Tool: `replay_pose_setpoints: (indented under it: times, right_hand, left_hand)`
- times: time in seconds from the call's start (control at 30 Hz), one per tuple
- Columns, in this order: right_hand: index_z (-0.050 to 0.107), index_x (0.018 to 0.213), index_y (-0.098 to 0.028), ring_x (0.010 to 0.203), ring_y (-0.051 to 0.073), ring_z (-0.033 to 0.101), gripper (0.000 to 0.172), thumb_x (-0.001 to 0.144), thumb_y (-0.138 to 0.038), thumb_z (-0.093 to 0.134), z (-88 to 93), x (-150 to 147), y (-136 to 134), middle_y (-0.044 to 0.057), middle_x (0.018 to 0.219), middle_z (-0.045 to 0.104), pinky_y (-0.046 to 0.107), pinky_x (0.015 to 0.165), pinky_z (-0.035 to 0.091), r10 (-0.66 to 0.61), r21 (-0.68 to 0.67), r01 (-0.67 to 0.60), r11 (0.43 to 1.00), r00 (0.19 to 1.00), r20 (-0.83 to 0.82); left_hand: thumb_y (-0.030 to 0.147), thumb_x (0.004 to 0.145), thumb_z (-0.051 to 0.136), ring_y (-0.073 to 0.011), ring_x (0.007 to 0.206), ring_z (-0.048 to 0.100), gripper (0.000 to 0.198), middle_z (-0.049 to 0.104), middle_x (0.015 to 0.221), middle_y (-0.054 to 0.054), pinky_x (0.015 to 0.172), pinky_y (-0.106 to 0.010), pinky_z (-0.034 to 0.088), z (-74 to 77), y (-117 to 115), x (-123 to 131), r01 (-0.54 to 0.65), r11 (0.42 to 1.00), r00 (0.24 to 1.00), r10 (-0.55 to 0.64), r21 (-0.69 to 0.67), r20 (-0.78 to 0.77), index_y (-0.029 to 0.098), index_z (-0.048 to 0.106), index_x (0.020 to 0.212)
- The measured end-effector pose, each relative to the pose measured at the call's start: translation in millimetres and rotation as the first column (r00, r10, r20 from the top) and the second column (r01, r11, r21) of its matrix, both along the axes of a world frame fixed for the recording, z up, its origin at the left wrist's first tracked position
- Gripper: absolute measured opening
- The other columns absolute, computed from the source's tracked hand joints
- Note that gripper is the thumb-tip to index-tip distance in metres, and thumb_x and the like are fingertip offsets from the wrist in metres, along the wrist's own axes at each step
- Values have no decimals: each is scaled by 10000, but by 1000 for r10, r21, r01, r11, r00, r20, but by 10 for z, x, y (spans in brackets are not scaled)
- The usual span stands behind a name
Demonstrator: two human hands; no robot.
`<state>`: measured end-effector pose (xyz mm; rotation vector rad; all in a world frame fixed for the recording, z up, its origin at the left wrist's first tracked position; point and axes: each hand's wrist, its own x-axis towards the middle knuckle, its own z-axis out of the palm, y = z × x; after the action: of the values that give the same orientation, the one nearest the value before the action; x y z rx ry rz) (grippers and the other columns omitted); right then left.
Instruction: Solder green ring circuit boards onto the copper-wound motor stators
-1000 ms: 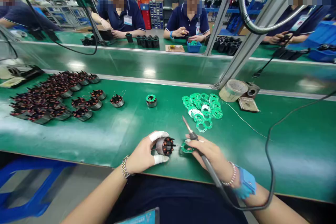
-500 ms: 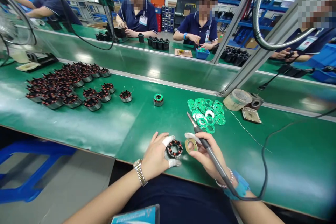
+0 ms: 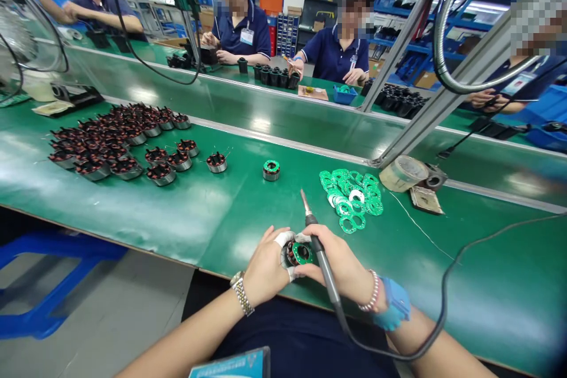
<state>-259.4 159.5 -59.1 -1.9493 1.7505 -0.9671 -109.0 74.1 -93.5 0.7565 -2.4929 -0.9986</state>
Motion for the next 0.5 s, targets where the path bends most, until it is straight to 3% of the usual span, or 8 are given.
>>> replay_pose_setpoints:
  times: [0.23, 0.5]
  right_hand:
    - [402, 1061, -232, 859, 162, 550, 480, 697, -322, 702, -116, 17, -49, 30, 961, 535, 285, 772, 467, 29, -5, -29, 1000, 996, 82]
    - [436, 1039, -224, 849, 164, 528, 393, 729, -255, 675, 31, 43, -11, 29, 930, 521, 276, 734, 470, 66, 48, -67, 997, 998, 17]
  left_hand:
    - [316, 653, 666, -237, 1125, 493, 512, 577, 1141, -106, 1073, -476, 198, -19, -20, 5, 27, 1000, 1000, -27, 6, -10, 180, 481, 1110]
    - [258, 627, 678, -240, 1143, 480, 530, 574, 1164, -96, 1067, -482, 199, 6, -55, 18, 51, 998, 998, -51, 22, 21, 196, 492, 1120]
